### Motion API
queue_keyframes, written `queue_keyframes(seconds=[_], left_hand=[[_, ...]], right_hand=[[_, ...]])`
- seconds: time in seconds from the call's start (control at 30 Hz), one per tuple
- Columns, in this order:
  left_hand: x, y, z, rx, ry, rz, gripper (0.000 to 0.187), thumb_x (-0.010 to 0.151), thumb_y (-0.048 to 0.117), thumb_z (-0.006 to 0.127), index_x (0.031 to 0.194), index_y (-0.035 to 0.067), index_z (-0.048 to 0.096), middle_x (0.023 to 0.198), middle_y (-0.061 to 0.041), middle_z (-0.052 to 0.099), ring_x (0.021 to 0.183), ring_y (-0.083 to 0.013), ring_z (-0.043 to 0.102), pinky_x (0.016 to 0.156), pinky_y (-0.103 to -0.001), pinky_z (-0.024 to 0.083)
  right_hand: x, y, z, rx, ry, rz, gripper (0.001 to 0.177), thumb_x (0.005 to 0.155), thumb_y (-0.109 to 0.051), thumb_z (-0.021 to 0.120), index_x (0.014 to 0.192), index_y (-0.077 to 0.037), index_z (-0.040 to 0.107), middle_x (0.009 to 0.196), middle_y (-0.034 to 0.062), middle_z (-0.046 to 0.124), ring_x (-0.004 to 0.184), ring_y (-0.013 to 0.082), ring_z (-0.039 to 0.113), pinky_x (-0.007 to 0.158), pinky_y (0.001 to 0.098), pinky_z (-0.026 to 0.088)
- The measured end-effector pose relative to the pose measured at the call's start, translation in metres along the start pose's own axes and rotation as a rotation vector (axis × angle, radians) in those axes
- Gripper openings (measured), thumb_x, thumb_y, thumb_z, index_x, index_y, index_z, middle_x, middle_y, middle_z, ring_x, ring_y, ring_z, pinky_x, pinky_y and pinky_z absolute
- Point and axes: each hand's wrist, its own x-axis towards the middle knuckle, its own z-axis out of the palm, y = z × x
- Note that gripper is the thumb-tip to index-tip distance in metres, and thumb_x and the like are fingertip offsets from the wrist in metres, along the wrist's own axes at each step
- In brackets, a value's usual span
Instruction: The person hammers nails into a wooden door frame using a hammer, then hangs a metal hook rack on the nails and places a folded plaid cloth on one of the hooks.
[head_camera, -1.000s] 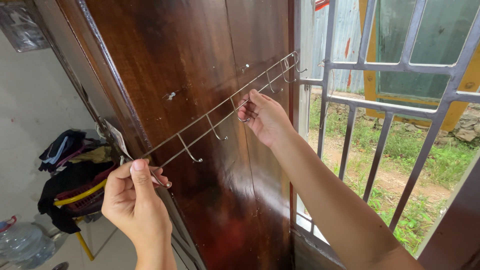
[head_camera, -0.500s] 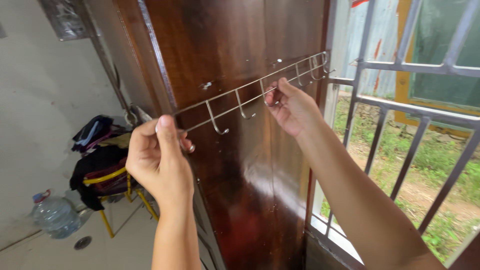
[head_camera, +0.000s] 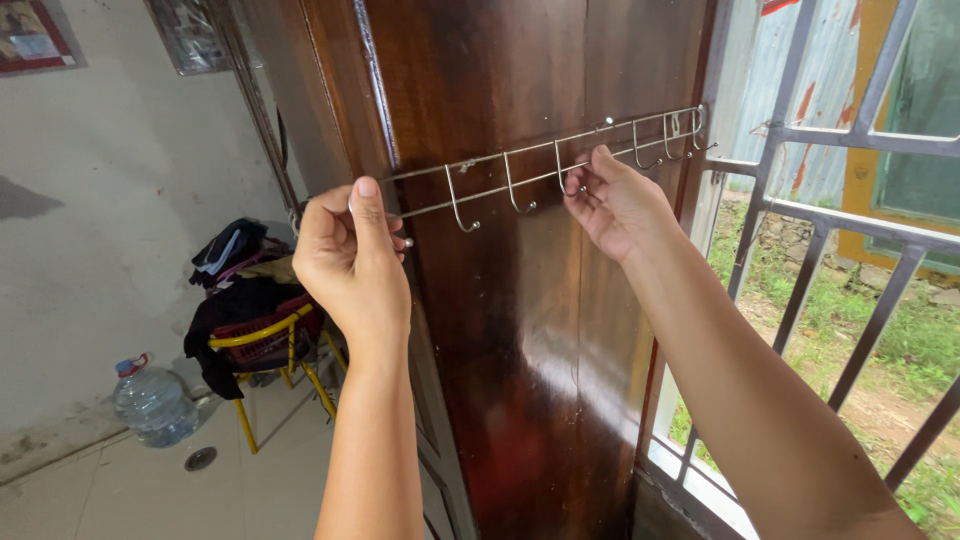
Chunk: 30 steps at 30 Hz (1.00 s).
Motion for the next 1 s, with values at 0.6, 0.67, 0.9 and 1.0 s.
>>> queue_keyframes(seconds=[0.6,0.67,0.9,1.0], left_hand=[[-0.016,0.006,0.002,0.051,-0.055,0.088,0.022,0.108,0.021,0.068,0.098,0.003,0.063,0.078,0.0,0.064,0.069,-0.0036,0.058,0.06,-0.019,0.046],[-0.009,0.008,0.007,0.049,-0.046,0.108,0.022,0.108,0.022,0.068,0.099,0.003,0.063,0.079,0.0,0.064,0.07,-0.0034,0.059,0.061,-0.019,0.047],[-0.005,0.01,0.007,0.042,-0.053,0.111,0.023,0.108,0.023,0.068,0.1,0.002,0.063,0.081,0.0,0.065,0.071,-0.0042,0.061,0.061,-0.019,0.05],[-0.004,0.009,0.005,0.053,-0.036,0.093,0.023,0.107,0.023,0.068,0.1,0.002,0.063,0.08,0.0,0.065,0.07,-0.0047,0.062,0.061,-0.02,0.051]], right_hand=[[0.002,0.005,-0.005,-0.053,0.059,-0.012,0.02,0.101,-0.031,0.064,0.093,-0.013,0.06,0.081,0.0004,0.064,0.074,0.0132,0.057,0.068,0.0317,0.05],[0.002,0.003,-0.002,-0.045,0.064,-0.01,0.019,0.101,-0.03,0.064,0.092,-0.014,0.06,0.081,0.0003,0.064,0.073,0.0133,0.056,0.068,0.0315,0.049],[-0.003,-0.001,0.003,-0.008,0.048,-0.092,0.019,0.1,-0.028,0.065,0.091,-0.014,0.058,0.08,0.0012,0.063,0.072,0.0139,0.057,0.066,0.0322,0.048],[-0.001,-0.004,0.004,-0.029,0.045,-0.096,0.018,0.1,-0.028,0.065,0.091,-0.014,0.059,0.08,0.0008,0.062,0.072,0.0135,0.057,0.066,0.0323,0.048]])
